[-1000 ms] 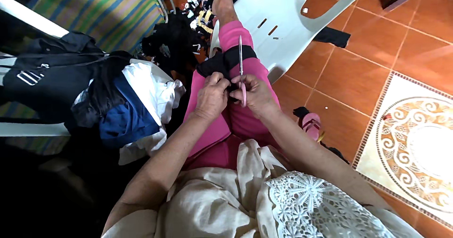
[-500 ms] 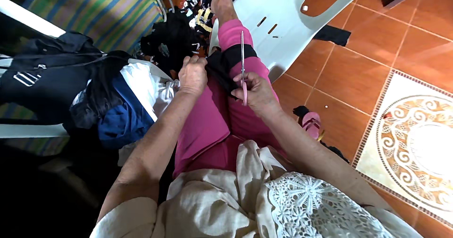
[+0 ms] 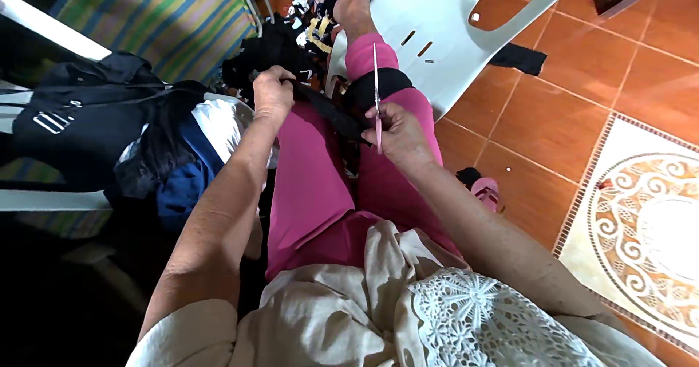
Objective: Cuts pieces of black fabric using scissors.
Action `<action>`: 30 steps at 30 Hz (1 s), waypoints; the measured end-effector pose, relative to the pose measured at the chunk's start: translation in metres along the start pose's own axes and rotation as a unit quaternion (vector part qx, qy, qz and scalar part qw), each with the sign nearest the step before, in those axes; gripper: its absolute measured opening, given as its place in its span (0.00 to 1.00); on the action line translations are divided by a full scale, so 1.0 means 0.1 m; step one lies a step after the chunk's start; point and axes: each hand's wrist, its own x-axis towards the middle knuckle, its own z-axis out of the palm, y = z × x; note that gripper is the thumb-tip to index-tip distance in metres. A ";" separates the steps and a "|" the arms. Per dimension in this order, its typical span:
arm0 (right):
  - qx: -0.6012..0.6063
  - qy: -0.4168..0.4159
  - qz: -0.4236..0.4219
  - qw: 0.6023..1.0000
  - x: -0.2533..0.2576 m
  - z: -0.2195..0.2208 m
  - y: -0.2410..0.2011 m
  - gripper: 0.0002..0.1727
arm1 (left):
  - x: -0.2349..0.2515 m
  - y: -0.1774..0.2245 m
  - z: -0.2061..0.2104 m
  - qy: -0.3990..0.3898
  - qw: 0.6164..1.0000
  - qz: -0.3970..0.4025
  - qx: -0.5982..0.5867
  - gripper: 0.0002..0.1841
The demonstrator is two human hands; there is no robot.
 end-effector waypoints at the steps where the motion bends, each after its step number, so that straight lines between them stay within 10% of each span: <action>1: -0.007 0.006 0.002 1.000 0.04 0.01 0.00 0.20 | 0.02 -0.04 0.00 0.006 0.999 -0.007 -0.037 0.15; 13: -0.050 0.019 -0.041 0.998 0.32 0.02 -0.14 0.21 | -0.08 -0.10 -0.19 0.030 0.958 0.016 -0.286 0.12; 22: -0.047 0.055 -0.128 0.989 0.04 -0.11 -0.23 0.21 | -0.01 0.00 -0.17 0.036 0.962 0.262 0.070 0.14; 30: -0.131 -0.069 -0.086 0.985 -0.46 0.59 -0.01 0.18 | -0.03 -0.47 0.20 0.008 0.991 0.133 0.013 0.13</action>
